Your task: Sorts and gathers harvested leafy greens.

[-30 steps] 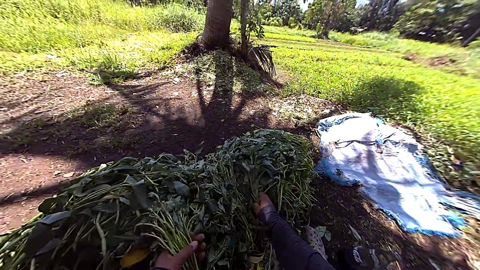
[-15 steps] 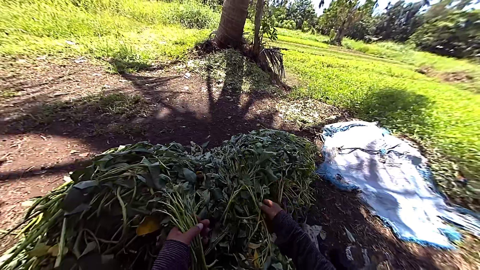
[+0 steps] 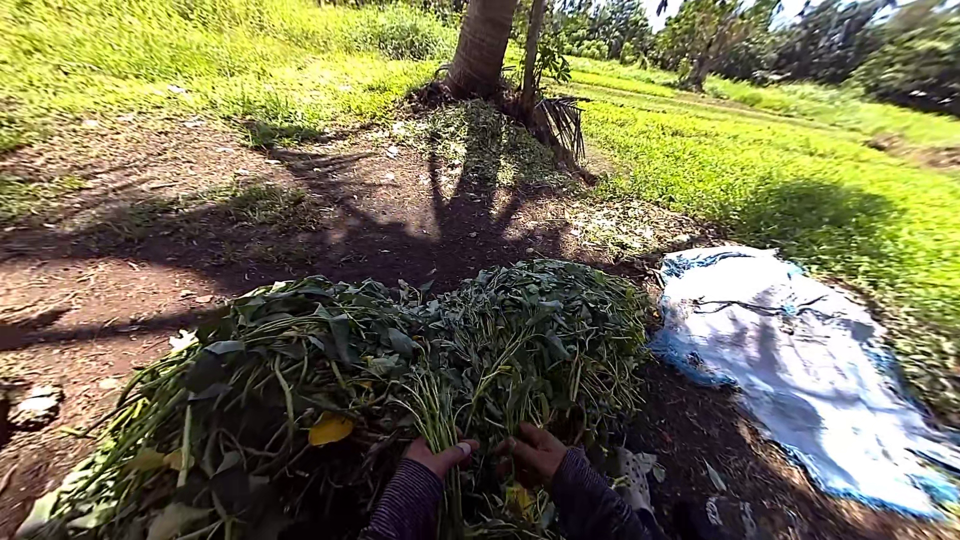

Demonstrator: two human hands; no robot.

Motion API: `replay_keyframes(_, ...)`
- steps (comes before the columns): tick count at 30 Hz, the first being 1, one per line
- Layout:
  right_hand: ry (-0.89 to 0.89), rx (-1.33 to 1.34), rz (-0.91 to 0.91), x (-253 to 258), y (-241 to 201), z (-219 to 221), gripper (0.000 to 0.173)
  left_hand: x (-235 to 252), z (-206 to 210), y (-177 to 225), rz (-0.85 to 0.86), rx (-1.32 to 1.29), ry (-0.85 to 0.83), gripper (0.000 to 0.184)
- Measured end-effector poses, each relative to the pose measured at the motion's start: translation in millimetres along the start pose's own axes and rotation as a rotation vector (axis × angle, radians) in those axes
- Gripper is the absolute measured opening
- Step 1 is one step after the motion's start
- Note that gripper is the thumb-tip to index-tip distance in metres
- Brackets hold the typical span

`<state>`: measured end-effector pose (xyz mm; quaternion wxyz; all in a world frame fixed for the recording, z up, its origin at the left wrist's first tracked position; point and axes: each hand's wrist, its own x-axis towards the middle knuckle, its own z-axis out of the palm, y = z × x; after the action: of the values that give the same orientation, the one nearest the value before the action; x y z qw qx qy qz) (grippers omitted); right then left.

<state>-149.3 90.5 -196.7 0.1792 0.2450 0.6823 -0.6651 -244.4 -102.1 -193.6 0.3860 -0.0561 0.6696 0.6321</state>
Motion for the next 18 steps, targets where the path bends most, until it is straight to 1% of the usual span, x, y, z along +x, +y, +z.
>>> replay_keyframes(1, -0.029, -0.036, -0.014, -1.9, 0.1, 8.5, 0.031, 0.3, 0.4, -0.7, 0.004, 0.016, 0.008, 0.031)
replay_keyframes(3, -0.085, -0.207, -0.068, -3.6, 1.9, 24.7, 0.033, 0.2, 0.3, -1.8, 0.016, 0.079, 0.034, 0.047)
replay_keyframes(5, -0.138, -0.361, -0.125, -4.8, 3.5, 36.9, 0.038, -1.8, -0.6, -2.3, 0.051, 0.167, 0.069, 0.061)
replay_keyframes(6, -0.152, -0.38, -0.126, -6.1, 4.1, 41.4, 0.041, -4.2, -1.5, -1.1, 0.062, 0.203, 0.084, 0.067)
replay_keyframes(8, -0.138, -0.258, -0.11, -7.5, 11.1, 47.9, 0.04, -5.8, -4.3, 0.3, 0.084, 0.23, 0.107, 0.064)
replay_keyframes(10, -0.102, -0.061, -0.054, -12.2, 17.8, 53.2, 0.032, -2.5, -8.7, -2.4, 0.136, 0.158, 0.09, 0.058)
replay_keyframes(13, -0.023, 0.178, 0.018, -20.4, 20.0, 59.0, 0.028, -11.5, -9.2, 7.0, 0.153, 0.096, 0.075, 0.054)
replay_keyframes(16, -0.013, 0.31, -0.041, -18.5, 31.4, 60.3, 0.025, -16.7, -5.5, 13.8, 0.115, 0.096, 0.092, 0.053)
replay_keyframes(18, -0.042, 0.336, -0.066, -18.9, 29.4, 62.2, 0.025, -14.0, -4.8, 13.5, 0.126, 0.152, 0.099, 0.058)
